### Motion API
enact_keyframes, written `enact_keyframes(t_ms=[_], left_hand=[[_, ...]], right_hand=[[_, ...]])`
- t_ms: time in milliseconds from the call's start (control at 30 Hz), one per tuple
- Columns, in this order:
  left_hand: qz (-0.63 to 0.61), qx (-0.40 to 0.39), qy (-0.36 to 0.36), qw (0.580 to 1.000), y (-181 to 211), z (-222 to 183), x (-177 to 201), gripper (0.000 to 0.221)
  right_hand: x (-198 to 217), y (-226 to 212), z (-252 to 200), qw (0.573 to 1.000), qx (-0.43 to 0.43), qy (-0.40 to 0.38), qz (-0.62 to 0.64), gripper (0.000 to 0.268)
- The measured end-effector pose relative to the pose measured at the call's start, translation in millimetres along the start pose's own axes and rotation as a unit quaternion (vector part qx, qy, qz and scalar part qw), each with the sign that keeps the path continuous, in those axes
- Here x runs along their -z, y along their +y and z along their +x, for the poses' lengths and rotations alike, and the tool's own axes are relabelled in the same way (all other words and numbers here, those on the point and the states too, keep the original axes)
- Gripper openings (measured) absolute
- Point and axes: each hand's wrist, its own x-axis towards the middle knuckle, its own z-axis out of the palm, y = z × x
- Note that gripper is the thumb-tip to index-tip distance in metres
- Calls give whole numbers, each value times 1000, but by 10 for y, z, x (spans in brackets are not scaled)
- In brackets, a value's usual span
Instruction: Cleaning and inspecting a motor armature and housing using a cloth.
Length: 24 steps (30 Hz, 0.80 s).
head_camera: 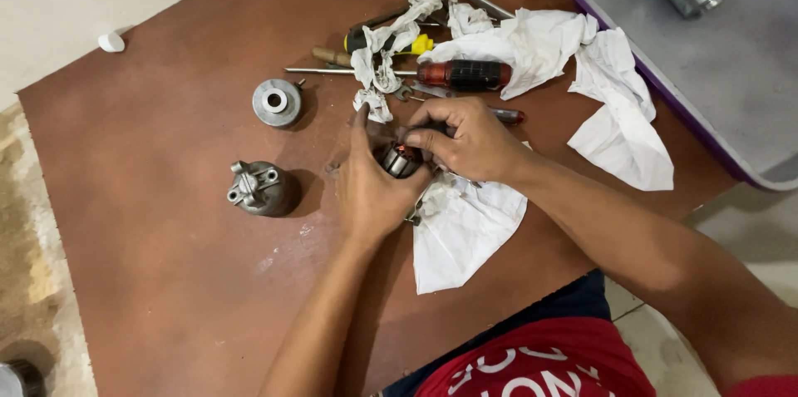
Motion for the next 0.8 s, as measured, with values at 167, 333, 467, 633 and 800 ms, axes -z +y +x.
enact_keyframes(t_ms=[167,333,467,633,800], left_hand=[[-113,-50,-100,987,-185,123,101,90],[-88,-88,-70,990,-315,95,-95,64],[12,-12,-10,1000,-114,41,-63,56],[67,60,-44,995,-140,-1,-124,66],[79,-42,45,995,-221,-33,-187,69]], right_hand=[[-22,140,8,996,86,-17,26,9],[-82,-72,10,999,-24,-15,39,14],[-156,-54,27,995,-80,27,49,15],[-126,19,14,989,-86,31,113,14],[-184,-125,35,994,-74,48,64,15]])
